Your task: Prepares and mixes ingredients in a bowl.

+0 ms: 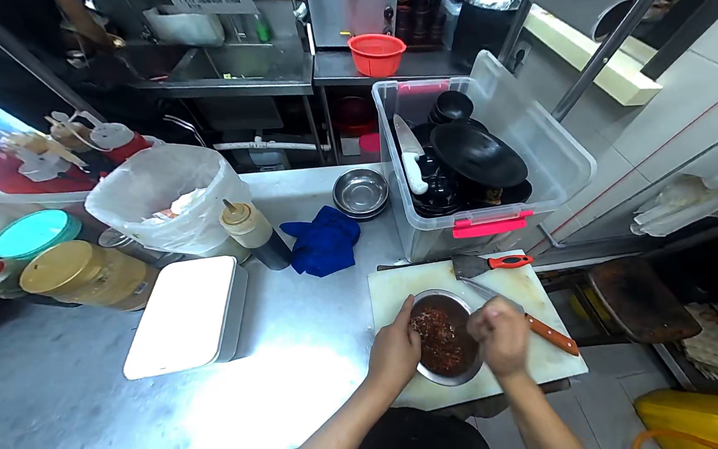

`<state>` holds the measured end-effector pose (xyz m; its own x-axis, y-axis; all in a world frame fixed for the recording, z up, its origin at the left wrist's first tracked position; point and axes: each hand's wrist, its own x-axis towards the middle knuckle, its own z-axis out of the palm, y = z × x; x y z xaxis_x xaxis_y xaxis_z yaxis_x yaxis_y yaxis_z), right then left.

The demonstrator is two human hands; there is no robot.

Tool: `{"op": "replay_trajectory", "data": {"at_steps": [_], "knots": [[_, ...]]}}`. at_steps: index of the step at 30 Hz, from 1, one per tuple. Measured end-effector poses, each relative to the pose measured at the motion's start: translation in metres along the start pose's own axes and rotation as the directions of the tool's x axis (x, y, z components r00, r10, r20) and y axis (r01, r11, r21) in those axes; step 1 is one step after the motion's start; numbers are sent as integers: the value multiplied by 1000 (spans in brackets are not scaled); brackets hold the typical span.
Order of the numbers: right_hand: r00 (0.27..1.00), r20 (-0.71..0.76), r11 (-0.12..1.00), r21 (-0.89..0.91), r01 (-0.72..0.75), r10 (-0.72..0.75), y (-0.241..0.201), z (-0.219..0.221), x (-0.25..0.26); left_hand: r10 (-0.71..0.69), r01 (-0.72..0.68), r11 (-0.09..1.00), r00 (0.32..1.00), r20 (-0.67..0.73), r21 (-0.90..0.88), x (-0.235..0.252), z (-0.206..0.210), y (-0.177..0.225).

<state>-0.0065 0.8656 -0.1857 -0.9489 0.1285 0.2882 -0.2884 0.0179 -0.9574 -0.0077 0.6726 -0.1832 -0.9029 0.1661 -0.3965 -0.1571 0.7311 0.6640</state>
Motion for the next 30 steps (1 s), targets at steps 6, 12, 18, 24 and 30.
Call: {"op": "replay_trajectory", "data": {"at_steps": [6, 12, 18, 24, 30], "knots": [[999, 27, 997, 60, -44, 43, -8, 3, 8, 26, -26, 1000, 1000, -16, -9, 1, 2, -5], [1000, 22, 989, 150, -4, 0, 20, 20, -15, 31, -35, 998, 996, -78, -53, -1, 6, -12], [996, 82, 996, 77, -41, 34, 10, 16, -25, 82, -92, 994, 987, -141, -64, -4, 16, -21], [995, 96, 989, 145, -17, 3, -13, 13, -14, 16, -17, 1000, 996, -86, -13, 2, 11, -18], [992, 113, 993, 98, -67, 56, 14, 24, -14, -12, 14, 999, 998, -62, 34, 2, 9, -12]]}}
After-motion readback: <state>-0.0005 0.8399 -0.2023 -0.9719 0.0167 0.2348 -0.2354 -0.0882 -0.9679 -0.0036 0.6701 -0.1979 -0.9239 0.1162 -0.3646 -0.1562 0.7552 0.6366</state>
